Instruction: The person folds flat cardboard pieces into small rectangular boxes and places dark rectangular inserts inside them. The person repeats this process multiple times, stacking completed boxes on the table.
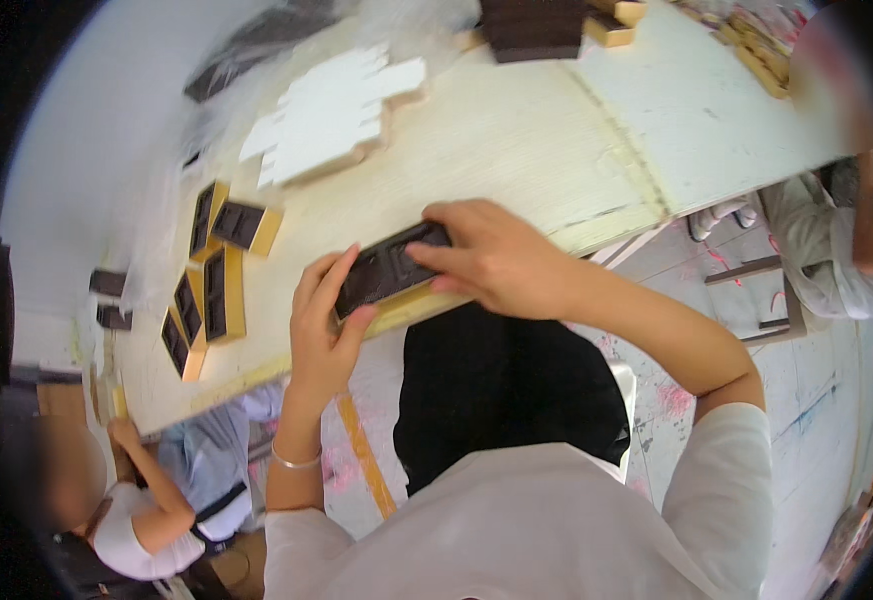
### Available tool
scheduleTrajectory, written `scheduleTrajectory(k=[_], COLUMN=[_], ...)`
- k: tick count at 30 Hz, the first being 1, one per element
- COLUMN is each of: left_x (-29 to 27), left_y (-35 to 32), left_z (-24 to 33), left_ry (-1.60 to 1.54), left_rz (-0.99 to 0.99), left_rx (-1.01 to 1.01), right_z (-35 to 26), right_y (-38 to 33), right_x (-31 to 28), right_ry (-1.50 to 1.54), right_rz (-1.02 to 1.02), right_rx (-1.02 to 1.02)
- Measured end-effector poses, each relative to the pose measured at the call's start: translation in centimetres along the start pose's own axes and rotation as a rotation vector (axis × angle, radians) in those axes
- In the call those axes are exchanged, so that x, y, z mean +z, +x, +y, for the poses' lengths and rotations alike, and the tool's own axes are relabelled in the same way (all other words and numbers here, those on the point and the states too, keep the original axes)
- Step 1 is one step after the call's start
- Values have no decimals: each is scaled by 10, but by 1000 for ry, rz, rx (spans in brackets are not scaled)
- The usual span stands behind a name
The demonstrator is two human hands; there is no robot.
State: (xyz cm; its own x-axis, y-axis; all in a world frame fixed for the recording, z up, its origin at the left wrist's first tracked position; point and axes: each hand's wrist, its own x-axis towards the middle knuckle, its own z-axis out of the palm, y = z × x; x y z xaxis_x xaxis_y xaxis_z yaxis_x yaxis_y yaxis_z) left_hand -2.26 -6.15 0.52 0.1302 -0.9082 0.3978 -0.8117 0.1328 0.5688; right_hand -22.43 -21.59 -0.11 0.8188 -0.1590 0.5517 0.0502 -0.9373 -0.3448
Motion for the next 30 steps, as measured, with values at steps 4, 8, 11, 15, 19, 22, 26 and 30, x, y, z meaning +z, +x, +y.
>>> scheduleTrajectory(k=[4,8,11,15,19,22,26,30], left_x=[4,-14,-34,-36,-49,-64,-75,-72], left_y=[-5,-11,-15,-10,-3,9,-12,-22], left_z=[4,33,46,67,85,95,115,126], left_ry=[-5,-74,-313,-706,-1195,-1527,-1648,-1663], left_rz=[-29,54,23,-116,-294,-424,-206,-98], left_rx=[61,172,97,200,425,633,631,663], right_z=[-4,-15,16,112,160,124,71,69], right_y=[-5,-21,-31,-42,-13,28,67,104], right_x=[-28,-115,-193,-308,-335,-236,-105,-16], right_ry=[105,401,443,-381,-1188,-652,-457,-251], right_rz=[-115,-575,-935,-321,359,357,159,151], right_rx=[2,161,439,765,497,409,-4,-49])
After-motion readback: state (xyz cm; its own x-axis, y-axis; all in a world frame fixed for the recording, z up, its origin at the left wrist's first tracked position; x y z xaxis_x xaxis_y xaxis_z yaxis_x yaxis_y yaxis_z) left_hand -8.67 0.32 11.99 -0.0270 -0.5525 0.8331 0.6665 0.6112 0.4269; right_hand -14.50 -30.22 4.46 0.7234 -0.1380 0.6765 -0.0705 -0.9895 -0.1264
